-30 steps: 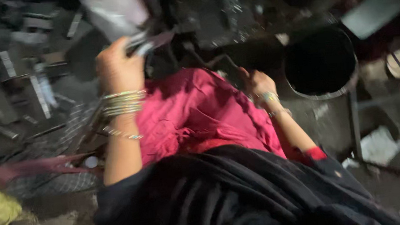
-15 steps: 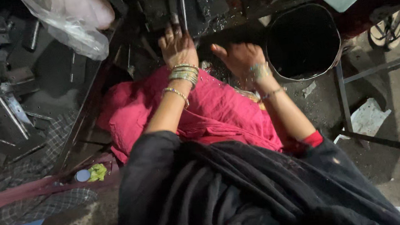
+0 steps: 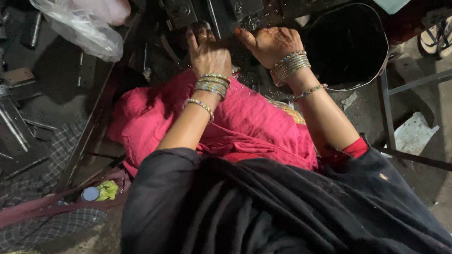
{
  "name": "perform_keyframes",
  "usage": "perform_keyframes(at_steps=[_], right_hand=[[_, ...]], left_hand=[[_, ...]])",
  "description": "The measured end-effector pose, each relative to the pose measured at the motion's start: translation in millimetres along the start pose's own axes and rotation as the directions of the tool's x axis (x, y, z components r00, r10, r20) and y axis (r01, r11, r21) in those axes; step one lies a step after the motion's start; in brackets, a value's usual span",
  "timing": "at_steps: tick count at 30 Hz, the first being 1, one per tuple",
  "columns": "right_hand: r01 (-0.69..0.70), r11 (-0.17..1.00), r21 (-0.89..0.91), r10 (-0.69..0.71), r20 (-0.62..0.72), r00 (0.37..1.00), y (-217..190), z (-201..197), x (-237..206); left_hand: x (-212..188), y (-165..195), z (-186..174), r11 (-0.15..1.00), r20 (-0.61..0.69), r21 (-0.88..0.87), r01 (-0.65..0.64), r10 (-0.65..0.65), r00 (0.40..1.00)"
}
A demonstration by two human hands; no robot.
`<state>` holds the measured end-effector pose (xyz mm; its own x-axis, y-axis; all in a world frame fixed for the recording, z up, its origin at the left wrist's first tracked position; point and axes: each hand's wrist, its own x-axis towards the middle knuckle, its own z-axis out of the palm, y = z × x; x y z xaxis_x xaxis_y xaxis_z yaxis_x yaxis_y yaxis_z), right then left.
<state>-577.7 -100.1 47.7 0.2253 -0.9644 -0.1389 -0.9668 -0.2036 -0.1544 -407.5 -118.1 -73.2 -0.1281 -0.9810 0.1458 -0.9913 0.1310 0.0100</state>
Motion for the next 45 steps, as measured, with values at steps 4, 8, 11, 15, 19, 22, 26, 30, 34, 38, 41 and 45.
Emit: perform_keyframes(at_steps=[4,8,11,15,19,22,26,30,34,38,41,45], right_hand=[[-0.041,0.999,0.007,0.041,0.065,0.997,25,30,7],[0.243,0.941,-0.237,-0.289,-0.186,0.939,58,96,-19],[-0.027,0.99,-0.138,0.008,-0.139,0.99,53,141,-46],[0.175,0.983,-0.059,-0.179,-0.076,0.981,59,136,-44],[0.008,1.0,-0.03,-0.011,-0.113,0.994,69,122,-15],[-0.167,0.983,0.07,0.16,0.099,0.982,71,137,-19],[-0.052,0.991,0.124,0.066,-0.111,0.992,60,166,-45],[-0.296,0.951,0.087,0.288,0.093,0.953,60,146,-29],[0.068,0.998,-0.003,-0.068,-0.162,0.984,70,130,-17],[-0.117,0.992,0.045,0.119,-0.039,0.992,69,157,-42],[-0.034,0.965,0.261,0.031,0.016,0.999,67,163,-43],[0.17,0.985,-0.011,-0.167,-0.261,0.951,69,134,-16]], left_hand=[[2,-2,-5,0.994,0.085,-0.091,0.067,-0.059,0.995],[4,-3,-12,0.994,-0.014,-0.103,0.031,-0.032,0.999],[4,-5,-17,0.992,-0.219,-0.119,-0.032,0.005,0.976],[6,-7,-22,0.999,0.013,-0.043,0.017,-0.016,1.0],[7,-10,-26,0.998,0.047,0.057,0.037,-0.04,0.998],[9,-12,-28,1.0,-0.005,0.007,0.024,-0.024,1.0],[14,-16,-29,0.993,-0.034,-0.115,0.025,-0.029,0.999],[22,-19,-29,0.994,0.058,0.102,-0.046,0.04,0.998],[31,-18,-26,0.988,0.152,0.153,-0.001,-0.023,0.988],[41,-17,-22,0.982,-0.151,0.174,0.074,-0.047,0.987],[45,-17,-20,0.997,0.03,0.063,0.054,-0.056,0.998],[54,-17,-18,0.995,0.166,0.082,0.059,-0.072,0.983]])
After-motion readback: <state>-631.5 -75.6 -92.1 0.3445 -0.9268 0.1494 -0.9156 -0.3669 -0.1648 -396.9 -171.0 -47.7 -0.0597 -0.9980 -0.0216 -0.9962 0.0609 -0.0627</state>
